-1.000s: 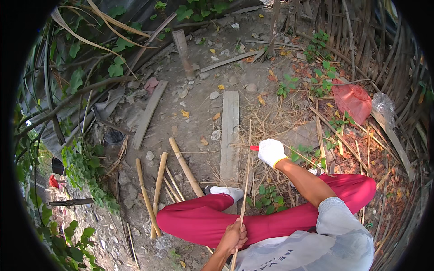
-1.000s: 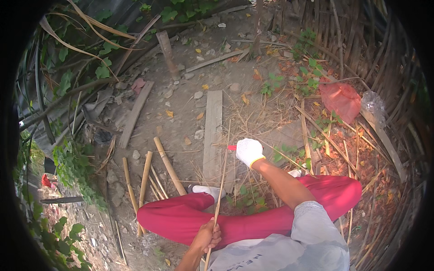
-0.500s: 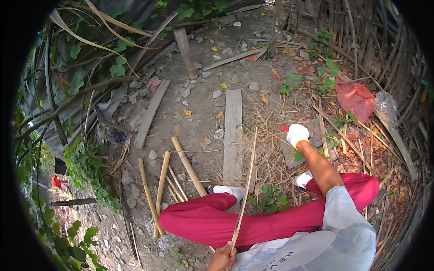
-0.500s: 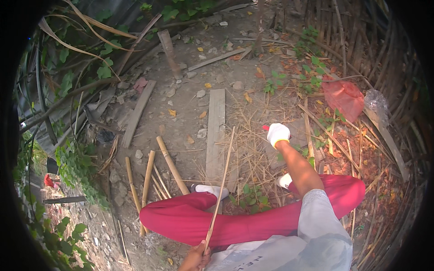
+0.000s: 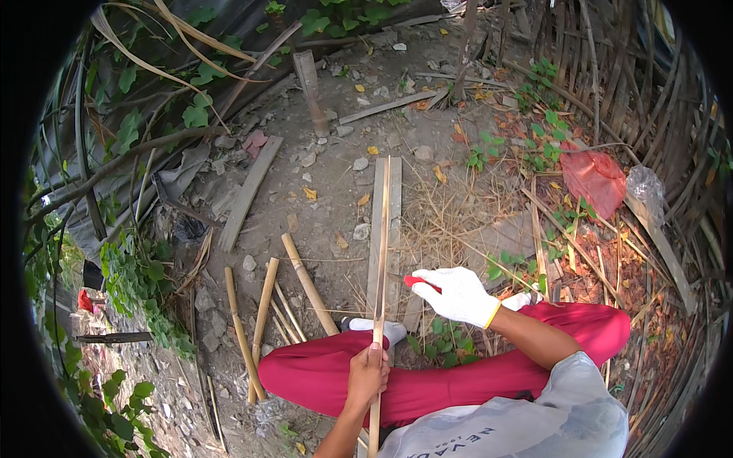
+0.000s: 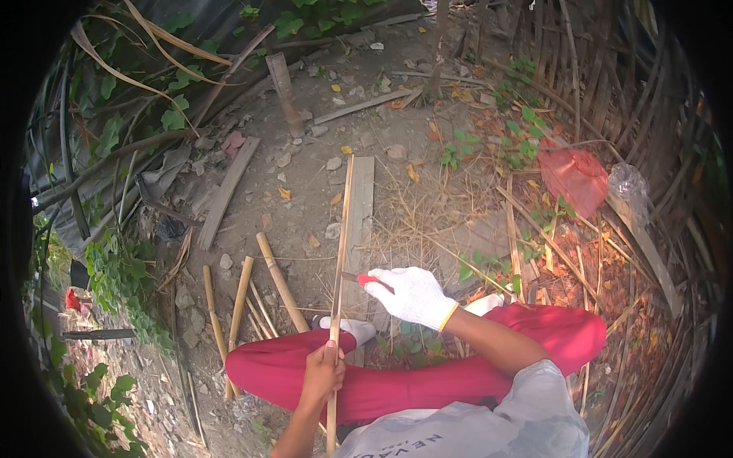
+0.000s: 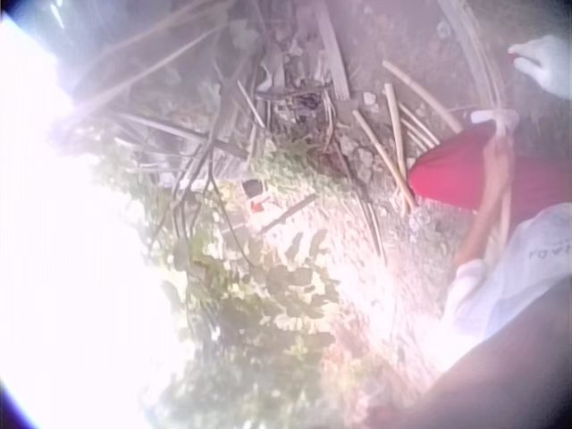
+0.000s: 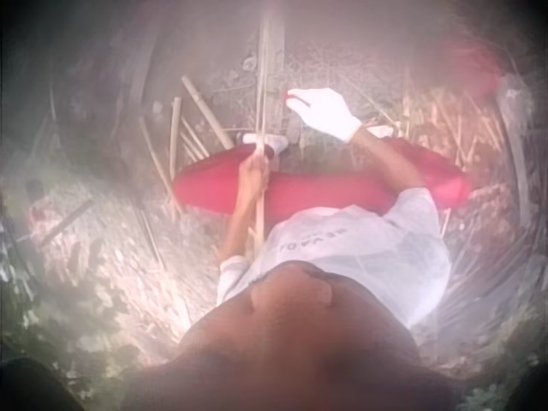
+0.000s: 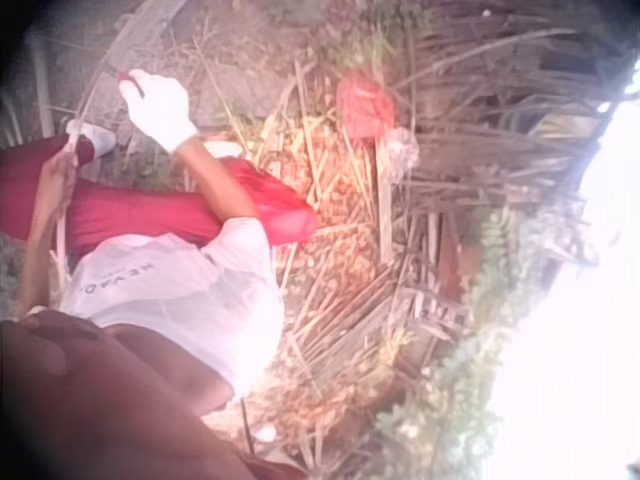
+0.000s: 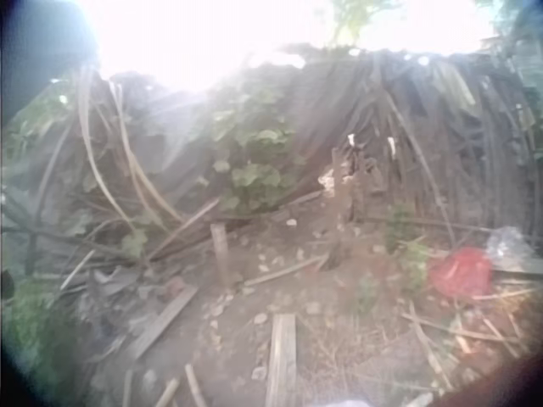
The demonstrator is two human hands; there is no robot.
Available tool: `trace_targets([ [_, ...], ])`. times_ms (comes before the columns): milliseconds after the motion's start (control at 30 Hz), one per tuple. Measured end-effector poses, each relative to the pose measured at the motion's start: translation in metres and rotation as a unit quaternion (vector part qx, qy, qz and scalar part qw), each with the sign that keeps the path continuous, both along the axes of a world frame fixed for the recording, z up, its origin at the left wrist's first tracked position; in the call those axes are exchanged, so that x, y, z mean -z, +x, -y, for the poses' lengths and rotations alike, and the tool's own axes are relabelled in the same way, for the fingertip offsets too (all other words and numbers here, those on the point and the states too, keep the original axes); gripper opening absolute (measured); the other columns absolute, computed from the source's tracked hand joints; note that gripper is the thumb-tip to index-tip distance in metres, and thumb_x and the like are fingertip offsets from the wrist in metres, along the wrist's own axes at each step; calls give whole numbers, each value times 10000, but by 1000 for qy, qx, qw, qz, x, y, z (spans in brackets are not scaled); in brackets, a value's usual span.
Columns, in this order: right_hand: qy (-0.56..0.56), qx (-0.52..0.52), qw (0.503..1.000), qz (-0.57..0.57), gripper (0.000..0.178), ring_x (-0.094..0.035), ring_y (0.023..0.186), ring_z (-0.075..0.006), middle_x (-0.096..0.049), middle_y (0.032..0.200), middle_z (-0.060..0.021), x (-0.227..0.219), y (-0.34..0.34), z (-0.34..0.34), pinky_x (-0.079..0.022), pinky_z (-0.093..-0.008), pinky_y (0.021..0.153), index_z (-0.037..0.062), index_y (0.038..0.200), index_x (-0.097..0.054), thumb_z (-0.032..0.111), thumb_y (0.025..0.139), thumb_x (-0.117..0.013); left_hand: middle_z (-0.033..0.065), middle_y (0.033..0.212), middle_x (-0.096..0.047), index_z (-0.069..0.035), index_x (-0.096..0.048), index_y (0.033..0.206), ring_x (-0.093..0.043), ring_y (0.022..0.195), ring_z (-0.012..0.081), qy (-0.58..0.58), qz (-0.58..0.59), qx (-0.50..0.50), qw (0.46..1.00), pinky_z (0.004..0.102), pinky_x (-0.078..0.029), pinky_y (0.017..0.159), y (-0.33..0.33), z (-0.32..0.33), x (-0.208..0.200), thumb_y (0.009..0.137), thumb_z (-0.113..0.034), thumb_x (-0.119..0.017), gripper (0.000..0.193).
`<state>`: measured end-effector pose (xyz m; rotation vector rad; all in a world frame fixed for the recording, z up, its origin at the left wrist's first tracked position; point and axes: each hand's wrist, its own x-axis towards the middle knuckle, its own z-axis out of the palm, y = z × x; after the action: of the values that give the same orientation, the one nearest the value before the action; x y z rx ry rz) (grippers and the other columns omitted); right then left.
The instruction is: The person sits cross-legged on the ground and uses a red utility knife to shave a long bamboo stick. They hold the stick with their left hand and scrape along its length with the knife in their right hand, removing thin strips of bamboo.
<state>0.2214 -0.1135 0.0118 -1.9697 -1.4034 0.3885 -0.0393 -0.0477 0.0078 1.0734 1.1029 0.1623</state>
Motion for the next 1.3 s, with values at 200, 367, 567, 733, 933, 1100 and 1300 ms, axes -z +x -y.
trace_targets([
  [200,-51,-43,998,12,423,-717,818,-362,-735,876,-132,10,-7,-4,-557,-493,705,164,1146,-689,516,1014,-497,-36,582,-385,-100,-503,900,-332,436,58,21,-10,6,1000,243,-260,375,8,11,1,1107,-466,-427,426],
  [367,-8,-38,995,88,356,-696,707,-335,-697,788,-120,32,-7,-7,-538,-465,616,164,1053,-706,488,987,-574,-30,583,-388,-108,-470,839,-337,437,65,-12,-40,8,999,251,-256,378,13,18,-17,1119,-437,-391,440],
  [567,-54,-47,995,75,414,-712,766,-367,-720,851,-143,17,-7,-4,-551,-494,665,154,1049,-677,532,1005,-514,-29,585,-363,-122,-442,849,-319,446,66,-58,-28,15,998,248,-231,383,5,21,-19,1119,-446,-373,427],
  [733,-81,-50,992,82,443,-714,784,-377,-728,854,-149,33,-2,-12,-555,-497,687,156,1057,-704,548,1002,-504,-41,585,-319,-132,-427,843,-289,445,63,-97,-35,0,995,251,-192,386,6,23,-17,1117,-437,-366,414],
  [933,-81,19,994,65,459,-721,796,-366,-737,827,-140,55,24,-19,-556,-479,685,162,983,-749,560,990,-521,-35,591,-329,-127,-431,842,-285,452,65,-127,-50,35,990,256,-196,386,0,31,-14,1116,-431,-363,415],
  [1100,-40,32,997,65,475,-721,828,-357,-740,835,-139,68,19,-26,-557,-474,725,162,1005,-756,578,981,-529,-17,611,-382,-115,-443,863,-324,462,74,-110,-58,32,992,248,-252,378,-4,27,-15,1114,-429,-389,405],
  [1300,-149,95,984,-5,531,-721,861,-378,-749,865,-138,78,44,-36,-566,-479,766,149,961,-779,603,982,-504,-30,608,-352,-120,-445,844,-309,476,75,-147,-93,56,983,262,-215,407,-24,47,-8,1114,-403,-362,399],
])
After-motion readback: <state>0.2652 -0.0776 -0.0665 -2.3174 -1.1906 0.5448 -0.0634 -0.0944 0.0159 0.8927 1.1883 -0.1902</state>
